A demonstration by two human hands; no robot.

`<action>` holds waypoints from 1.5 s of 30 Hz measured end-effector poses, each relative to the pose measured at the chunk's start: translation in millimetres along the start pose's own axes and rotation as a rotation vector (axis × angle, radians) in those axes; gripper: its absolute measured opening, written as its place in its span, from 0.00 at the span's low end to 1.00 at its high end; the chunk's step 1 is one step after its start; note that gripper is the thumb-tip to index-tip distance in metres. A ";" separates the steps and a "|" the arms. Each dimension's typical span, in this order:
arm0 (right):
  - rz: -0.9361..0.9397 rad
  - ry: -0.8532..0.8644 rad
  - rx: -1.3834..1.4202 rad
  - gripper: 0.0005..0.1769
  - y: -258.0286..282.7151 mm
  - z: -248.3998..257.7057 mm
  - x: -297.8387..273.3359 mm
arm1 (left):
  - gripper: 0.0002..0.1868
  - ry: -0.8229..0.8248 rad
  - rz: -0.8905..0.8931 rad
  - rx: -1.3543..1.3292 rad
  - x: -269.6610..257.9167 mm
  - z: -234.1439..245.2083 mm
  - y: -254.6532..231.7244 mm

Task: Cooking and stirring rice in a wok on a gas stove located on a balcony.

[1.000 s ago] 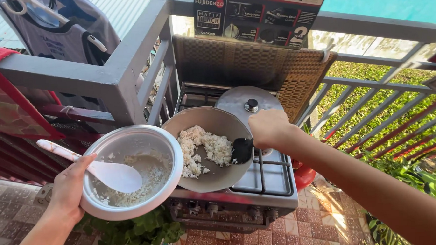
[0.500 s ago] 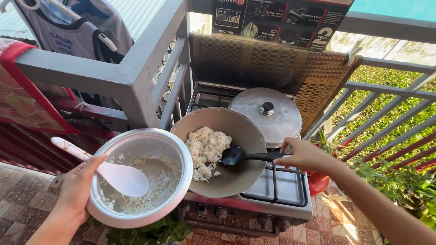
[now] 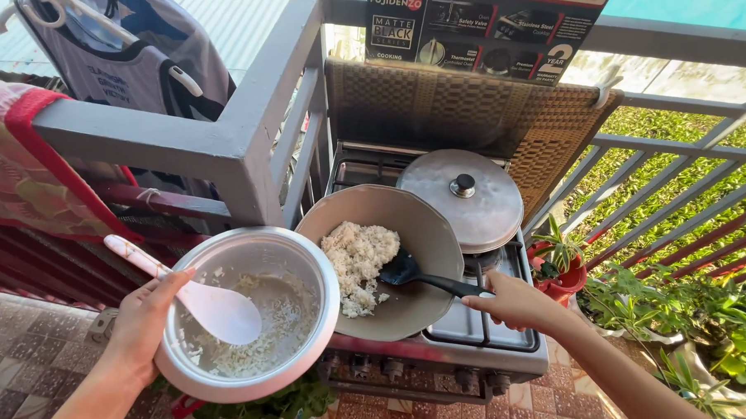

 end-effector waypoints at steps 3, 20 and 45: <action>-0.002 -0.015 -0.027 0.36 -7.9 3.4 -1.3 | 0.20 0.020 -0.007 -0.017 9.4 2.1 5.7; -0.116 -0.050 0.115 0.32 -30.0 -12.7 -18.4 | 0.21 0.112 0.011 -0.003 0.1 -30.7 14.3; -0.094 -0.233 0.314 0.27 -17.3 13.8 -105.1 | 0.21 0.309 -0.060 0.073 8.6 -112.3 28.0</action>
Point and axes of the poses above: each hand's wrist, its own x-axis towards the middle knuckle, its own z-axis out of the back of the hand, y = z × x, the point moved 5 cm from there along x, towards the middle knuckle, and after that the axes turned 15 degrees about -y, right-handed, at the moved point
